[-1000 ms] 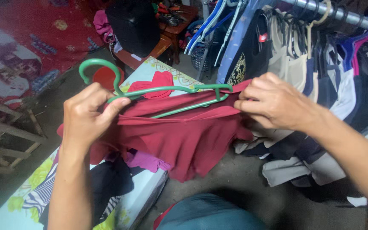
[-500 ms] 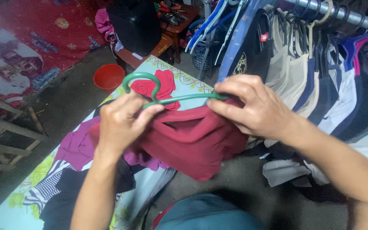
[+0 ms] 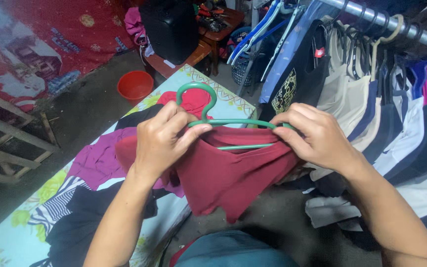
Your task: The person picks up several garments from a table, places each on a hanger, and hangs them on a clothing rack. The items include a maroon top, a pink t-shirt, a black t-shirt, and a striped top. The person handles each garment one at a time and places them on the rack.
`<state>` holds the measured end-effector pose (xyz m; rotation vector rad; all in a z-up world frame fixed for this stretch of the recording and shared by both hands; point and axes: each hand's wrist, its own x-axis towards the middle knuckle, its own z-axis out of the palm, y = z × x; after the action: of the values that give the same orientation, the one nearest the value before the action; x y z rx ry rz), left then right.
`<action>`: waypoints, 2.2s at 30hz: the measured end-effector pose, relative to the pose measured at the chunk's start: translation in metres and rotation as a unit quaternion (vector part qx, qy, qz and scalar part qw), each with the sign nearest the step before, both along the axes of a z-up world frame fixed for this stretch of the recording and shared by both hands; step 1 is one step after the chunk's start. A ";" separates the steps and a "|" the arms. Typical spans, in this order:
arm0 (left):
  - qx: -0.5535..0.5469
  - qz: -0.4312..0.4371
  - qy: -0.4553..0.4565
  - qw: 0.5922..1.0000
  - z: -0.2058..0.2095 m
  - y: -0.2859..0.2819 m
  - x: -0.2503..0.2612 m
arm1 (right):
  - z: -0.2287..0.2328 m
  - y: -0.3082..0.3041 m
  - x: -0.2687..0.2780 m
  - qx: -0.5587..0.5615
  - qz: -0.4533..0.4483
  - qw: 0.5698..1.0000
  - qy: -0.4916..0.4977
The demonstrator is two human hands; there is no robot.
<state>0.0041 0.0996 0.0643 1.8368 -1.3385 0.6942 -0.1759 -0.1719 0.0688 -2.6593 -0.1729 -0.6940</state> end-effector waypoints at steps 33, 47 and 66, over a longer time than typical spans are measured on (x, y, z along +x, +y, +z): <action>-0.023 -0.030 0.080 0.996 -0.027 -0.003 -0.023 | 0.002 0.005 -0.018 0.139 0.041 0.988 -0.052; -0.031 -0.029 0.121 0.992 -0.035 0.014 -0.014 | -0.014 -0.018 -0.033 0.152 -0.002 0.987 -0.058; 0.074 -0.039 0.086 0.993 -0.023 -0.003 0.014 | -0.001 0.014 -0.021 -0.010 -0.084 0.992 -0.089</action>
<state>0.0178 0.0963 0.0416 1.9011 -1.3709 0.3957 -0.1965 -0.1576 0.0683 -2.6517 -0.0037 -0.9879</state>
